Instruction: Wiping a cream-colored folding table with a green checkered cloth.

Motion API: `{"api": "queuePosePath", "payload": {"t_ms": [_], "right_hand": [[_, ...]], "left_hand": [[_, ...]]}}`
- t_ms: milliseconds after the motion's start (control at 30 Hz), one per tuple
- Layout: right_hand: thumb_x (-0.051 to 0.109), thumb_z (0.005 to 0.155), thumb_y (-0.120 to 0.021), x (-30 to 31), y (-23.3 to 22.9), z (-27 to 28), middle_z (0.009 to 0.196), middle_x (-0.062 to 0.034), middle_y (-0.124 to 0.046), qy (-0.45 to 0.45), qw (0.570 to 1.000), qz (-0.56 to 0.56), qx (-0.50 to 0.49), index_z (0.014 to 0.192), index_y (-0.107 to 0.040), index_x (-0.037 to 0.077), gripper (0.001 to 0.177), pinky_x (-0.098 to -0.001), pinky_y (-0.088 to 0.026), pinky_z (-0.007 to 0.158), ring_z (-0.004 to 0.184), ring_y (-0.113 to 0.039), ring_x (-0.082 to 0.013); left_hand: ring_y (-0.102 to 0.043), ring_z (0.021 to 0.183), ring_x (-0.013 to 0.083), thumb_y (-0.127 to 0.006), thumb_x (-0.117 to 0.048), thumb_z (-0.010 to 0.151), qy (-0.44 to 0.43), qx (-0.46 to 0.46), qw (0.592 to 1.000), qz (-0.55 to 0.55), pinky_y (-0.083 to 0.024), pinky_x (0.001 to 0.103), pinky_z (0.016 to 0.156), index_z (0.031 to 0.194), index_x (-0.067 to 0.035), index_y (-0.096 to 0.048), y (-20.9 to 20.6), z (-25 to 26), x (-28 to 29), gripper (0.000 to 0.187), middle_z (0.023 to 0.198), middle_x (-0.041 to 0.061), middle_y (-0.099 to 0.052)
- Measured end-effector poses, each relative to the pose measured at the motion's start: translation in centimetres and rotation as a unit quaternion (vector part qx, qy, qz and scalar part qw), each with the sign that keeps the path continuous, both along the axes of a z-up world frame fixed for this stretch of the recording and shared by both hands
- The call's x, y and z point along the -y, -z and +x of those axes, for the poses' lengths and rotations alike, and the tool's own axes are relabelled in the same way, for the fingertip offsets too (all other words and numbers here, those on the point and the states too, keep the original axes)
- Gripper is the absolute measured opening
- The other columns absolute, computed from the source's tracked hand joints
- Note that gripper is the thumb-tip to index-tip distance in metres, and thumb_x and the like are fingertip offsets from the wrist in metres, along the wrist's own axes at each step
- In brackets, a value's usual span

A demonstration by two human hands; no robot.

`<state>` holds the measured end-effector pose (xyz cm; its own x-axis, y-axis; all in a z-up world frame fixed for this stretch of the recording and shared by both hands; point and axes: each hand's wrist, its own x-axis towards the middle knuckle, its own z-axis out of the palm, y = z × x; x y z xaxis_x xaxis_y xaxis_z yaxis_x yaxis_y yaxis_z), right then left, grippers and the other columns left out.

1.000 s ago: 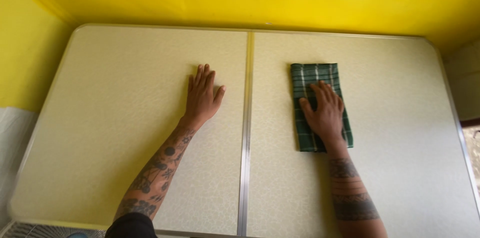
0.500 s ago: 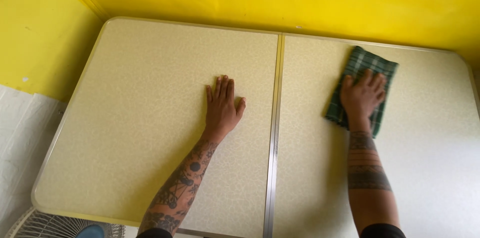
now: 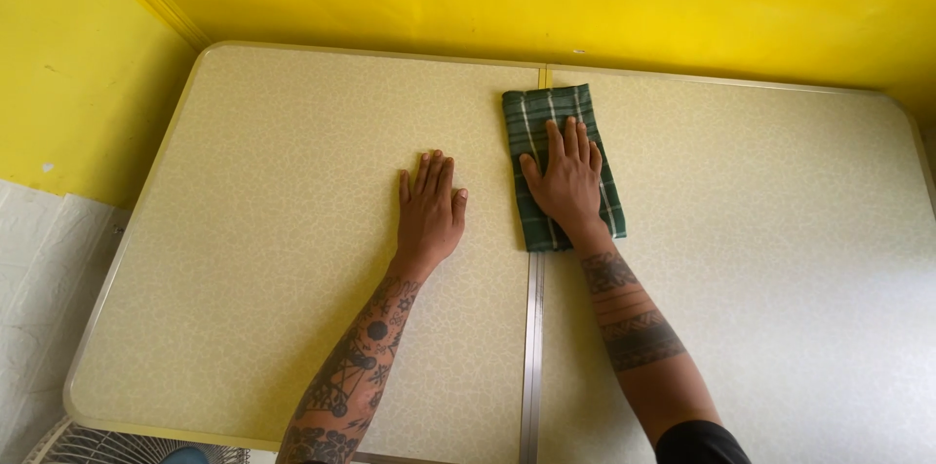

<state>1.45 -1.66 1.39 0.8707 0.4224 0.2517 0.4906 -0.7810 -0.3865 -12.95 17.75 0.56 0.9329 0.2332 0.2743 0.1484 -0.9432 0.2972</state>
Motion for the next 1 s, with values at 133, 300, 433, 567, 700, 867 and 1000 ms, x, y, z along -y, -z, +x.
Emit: {"api": "queuePosePath", "payload": {"t_ms": [133, 300, 433, 567, 700, 867, 1000], "right_hand": [[0.06, 0.098, -0.055, 3.7, -1.0, 0.2, 0.165, -0.0213, -0.032, -0.063, 0.998, -0.005, -0.022, 0.157, -0.04, 0.013, 0.077, -0.0513, -0.018, 0.124, 0.155, -0.025, -0.0358], [0.06, 0.097, -0.057, 10.1, -1.3, 1.0, 0.165, -0.018, -0.035, -0.03, 0.999, -0.02, -0.022, 0.155, -0.046, 0.015, 0.074, -0.052, -0.019, 0.124, 0.154, -0.027, -0.0342], [0.059, 0.095, -0.06, 15.9, -0.7, 2.4, 0.164, -0.0169, -0.038, 0.041, 0.998, -0.024, -0.03, 0.153, -0.049, 0.014, 0.074, -0.0519, -0.021, 0.124, 0.154, -0.03, -0.0334], [0.056, 0.098, -0.059, 20.0, 0.3, 4.0, 0.164, -0.0202, -0.039, 0.136, 0.991, -0.005, -0.009, 0.153, -0.05, 0.009, 0.072, -0.0532, -0.02, 0.124, 0.155, -0.03, -0.0357], [0.056, 0.098, -0.053, 20.1, -0.3, 4.7, 0.164, -0.0237, -0.034, 0.229, 0.972, 0.001, -0.047, 0.154, -0.044, 0.007, 0.075, -0.0545, -0.016, 0.123, 0.154, -0.024, -0.0375], [0.054, 0.1, -0.048, 17.5, 2.1, 5.5, 0.165, -0.0282, -0.029, 0.242, 0.97, -0.028, -0.023, 0.157, -0.038, 0.002, 0.077, -0.0583, -0.016, 0.122, 0.154, -0.021, -0.0412], [0.054, 0.101, -0.045, 12.8, 1.4, 3.9, 0.166, -0.0274, -0.028, 0.2, 0.979, -0.032, -0.028, 0.157, -0.037, 0.003, 0.076, -0.0579, -0.016, 0.124, 0.156, -0.021, -0.0409]], "left_hand": [[-0.026, 0.155, 0.034, -0.045, -0.034, 0.106, 0.014, 0.009, 1.0, -0.009, -0.012, 0.06, 0.124, 0.151, 0.002, -0.044, -0.1, -0.1, -0.2, 0.058, 0.163, 0.02, -0.037], [-0.029, 0.154, 0.034, -0.047, -0.036, 0.105, 0.016, 0.016, 1.0, 0.009, -0.015, 0.06, 0.123, 0.15, 0.002, -0.045, 0.3, -0.1, -0.2, 0.059, 0.161, 0.02, -0.041], [-0.029, 0.154, 0.0347, -0.048, -0.036, 0.105, 0.033, 0.013, 0.999, 0.012, -0.016, 0.06, 0.123, 0.15, 0.003, -0.045, -0.1, -0.2, -0.2, 0.059, 0.16, 0.021, -0.041], [-0.03, 0.155, 0.0345, -0.047, -0.036, 0.106, 0.034, 0.023, 0.999, 0.013, -0.017, 0.059, 0.123, 0.151, 0.002, -0.045, 0.1, -0.1, -0.7, 0.059, 0.16, 0.021, -0.042], [-0.029, 0.155, 0.0346, -0.047, -0.036, 0.106, 0.027, 0.02, 0.999, 0.013, -0.016, 0.059, 0.123, 0.151, 0.002, -0.045, 0.0, -0.3, -0.3, 0.059, 0.161, 0.022, -0.042], [-0.03, 0.155, 0.0337, -0.047, -0.036, 0.105, 0.016, 0.013, 1.0, 0.017, -0.016, 0.059, 0.124, 0.151, 0.002, -0.045, 0.0, -0.2, -0.2, 0.059, 0.161, 0.021, -0.041], [-0.029, 0.155, 0.0342, -0.047, -0.036, 0.105, 0.02, 0.011, 0.999, 0.024, -0.016, 0.059, 0.124, 0.151, 0.002, -0.045, -0.1, -0.2, -0.3, 0.059, 0.161, 0.021, -0.041]]}}
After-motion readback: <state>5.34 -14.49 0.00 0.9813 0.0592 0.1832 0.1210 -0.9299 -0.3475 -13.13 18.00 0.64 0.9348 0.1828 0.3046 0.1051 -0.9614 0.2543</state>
